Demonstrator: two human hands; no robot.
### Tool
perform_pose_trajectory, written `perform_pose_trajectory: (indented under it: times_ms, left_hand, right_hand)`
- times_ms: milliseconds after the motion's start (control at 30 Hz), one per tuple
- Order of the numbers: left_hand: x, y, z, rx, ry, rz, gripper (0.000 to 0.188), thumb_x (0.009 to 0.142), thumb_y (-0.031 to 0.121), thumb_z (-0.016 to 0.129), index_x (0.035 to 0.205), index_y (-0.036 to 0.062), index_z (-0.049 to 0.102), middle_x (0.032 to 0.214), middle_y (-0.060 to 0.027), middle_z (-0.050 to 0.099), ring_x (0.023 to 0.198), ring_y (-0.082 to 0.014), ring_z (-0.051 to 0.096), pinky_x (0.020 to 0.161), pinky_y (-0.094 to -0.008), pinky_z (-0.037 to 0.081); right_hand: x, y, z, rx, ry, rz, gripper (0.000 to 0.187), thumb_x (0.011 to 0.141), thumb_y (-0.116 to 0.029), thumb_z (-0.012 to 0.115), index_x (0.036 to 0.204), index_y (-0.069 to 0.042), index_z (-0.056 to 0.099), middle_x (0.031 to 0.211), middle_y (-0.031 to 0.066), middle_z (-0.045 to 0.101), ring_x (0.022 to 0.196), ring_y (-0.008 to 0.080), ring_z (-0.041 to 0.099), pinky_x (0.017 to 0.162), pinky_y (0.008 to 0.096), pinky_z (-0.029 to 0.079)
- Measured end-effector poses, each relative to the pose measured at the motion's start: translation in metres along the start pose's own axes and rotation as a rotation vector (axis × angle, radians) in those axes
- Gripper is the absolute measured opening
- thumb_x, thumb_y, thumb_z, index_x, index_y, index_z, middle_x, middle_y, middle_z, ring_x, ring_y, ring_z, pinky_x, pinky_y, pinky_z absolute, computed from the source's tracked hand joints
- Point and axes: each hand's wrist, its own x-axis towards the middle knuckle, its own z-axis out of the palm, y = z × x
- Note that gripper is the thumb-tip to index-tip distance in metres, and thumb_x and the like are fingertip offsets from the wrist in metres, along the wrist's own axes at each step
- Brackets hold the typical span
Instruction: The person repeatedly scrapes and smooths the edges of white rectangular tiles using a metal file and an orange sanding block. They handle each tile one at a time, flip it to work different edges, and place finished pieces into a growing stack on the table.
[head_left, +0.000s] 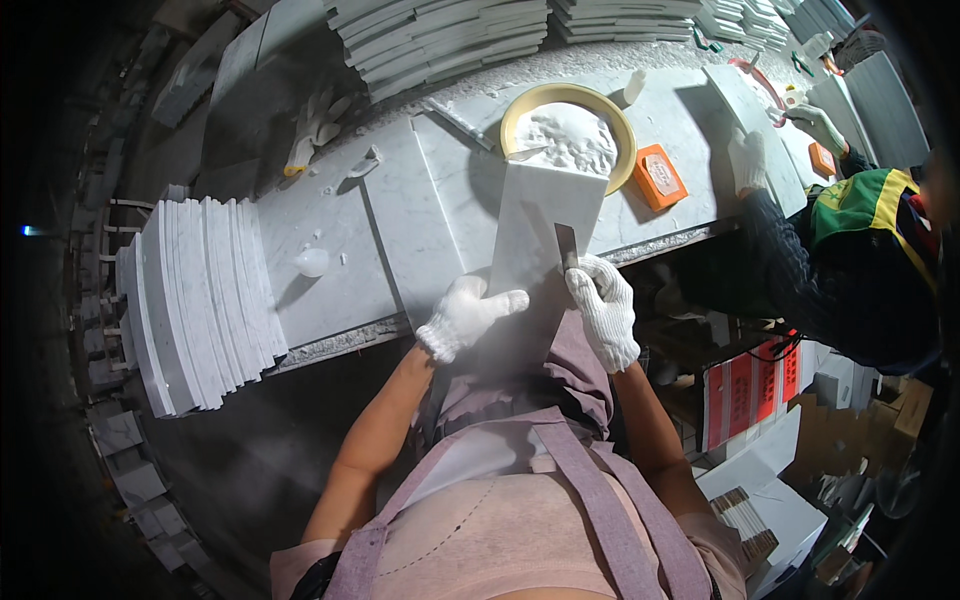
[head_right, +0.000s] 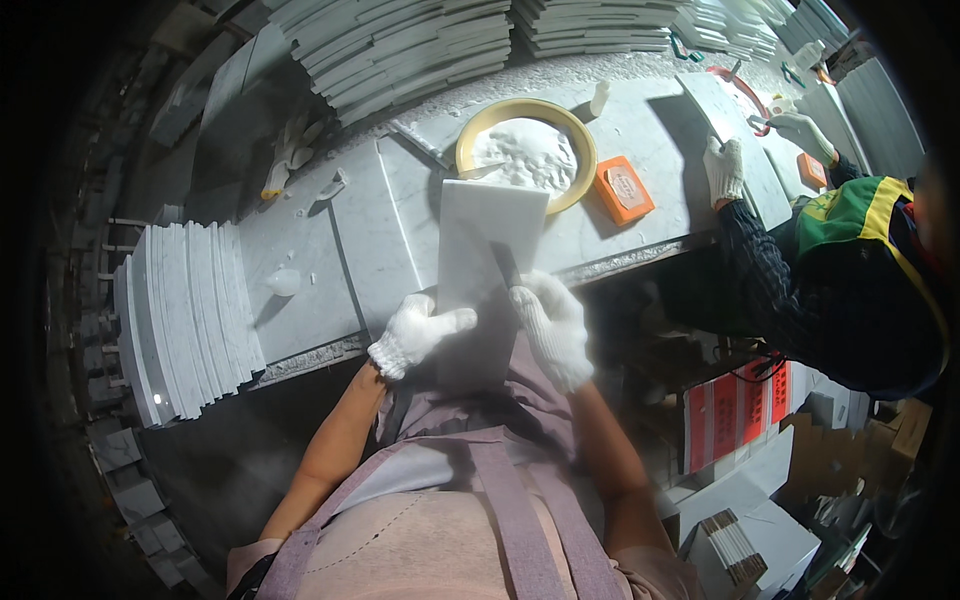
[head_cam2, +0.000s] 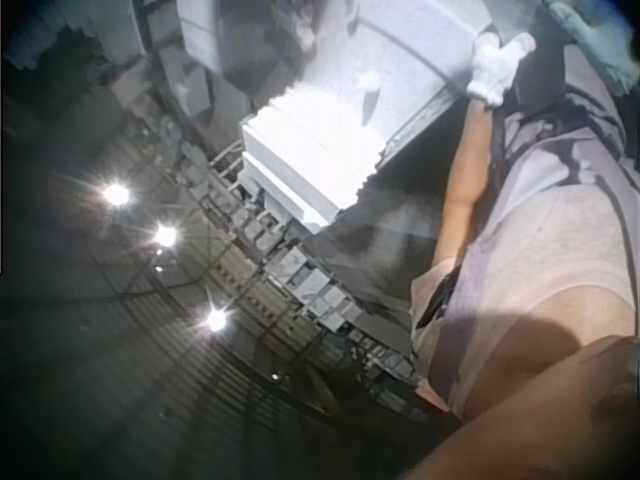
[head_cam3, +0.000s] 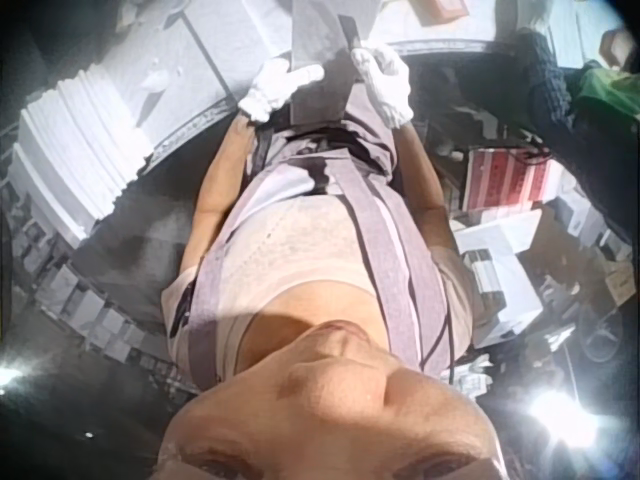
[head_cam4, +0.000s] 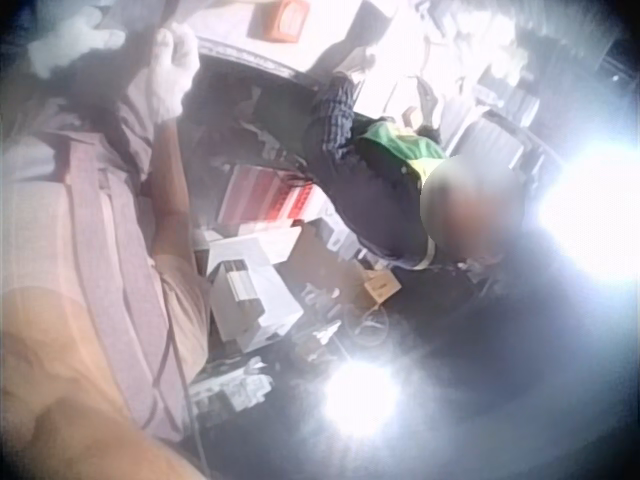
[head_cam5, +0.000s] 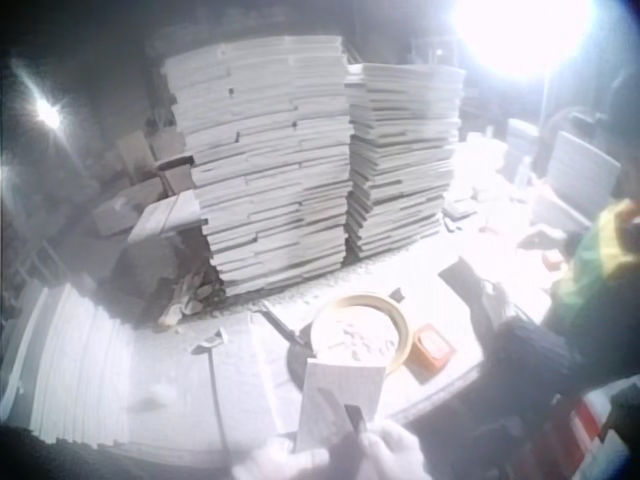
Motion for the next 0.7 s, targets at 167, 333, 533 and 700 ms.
perform_pose_trajectory:
  times_ms: [167,333,533,700]
  left_hand:
    - [0.003,0.001,0.005,0.210,0.086,-0.090,0.065,0.089,0.058,0.075,0.104,-0.0043,0.073,0.083,-0.0177,0.072,0.080,-0.0251,0.068,0.076,-0.0423,0.054]
    - [0.002,0.007,0.009,0.349,0.149,-0.146,0.067,0.091,0.061,0.071,0.096,-0.0054,0.071,0.088,-0.0238,0.071,0.087,-0.0312,0.070,0.081,-0.0433,0.054]
    - [-0.009,0.016,0.005,0.353,0.167,-0.166,0.070,0.091,0.063,0.070,0.082,-0.0063,0.065,0.076,-0.0233,0.064,0.073,-0.0302,0.062,0.073,-0.0456,0.051]
    - [-0.021,0.011,-0.008,0.442,0.145,-0.247,0.074,0.089,0.064,0.072,0.074,-0.0077,0.061,0.069,-0.0223,0.059,0.064,-0.0300,0.054,0.067,-0.0483,0.048]
  right_hand:
    - [0.002,0.009,-0.005,-0.029,-0.010,0.019,0.022,0.103,-0.015,0.070,0.118,0.001,0.073,0.099,0.0014,0.070,0.083,0.0063,0.060,0.073,0.0235,0.050]
    - [0.004,0.019,-0.004,-0.069,-0.010,0.103,0.027,0.102,-0.015,0.072,0.124,0.001,0.071,0.104,0.0069,0.075,0.093,0.0110,0.066,0.082,0.0268,0.054]
    - [0.008,0.024,0.006,0.034,-0.033,0.067,0.027,0.103,-0.020,0.072,0.121,-0.001,0.073,0.092,-0.0028,0.067,0.077,0.0039,0.055,0.066,0.0225,0.047]
    - [0.011,0.024,0.016,0.012,-0.124,0.092,0.026,0.103,-0.022,0.073,0.119,-0.001,0.074,0.093,-0.0023,0.068,0.080,0.0042,0.057,0.069,0.0228,0.048]
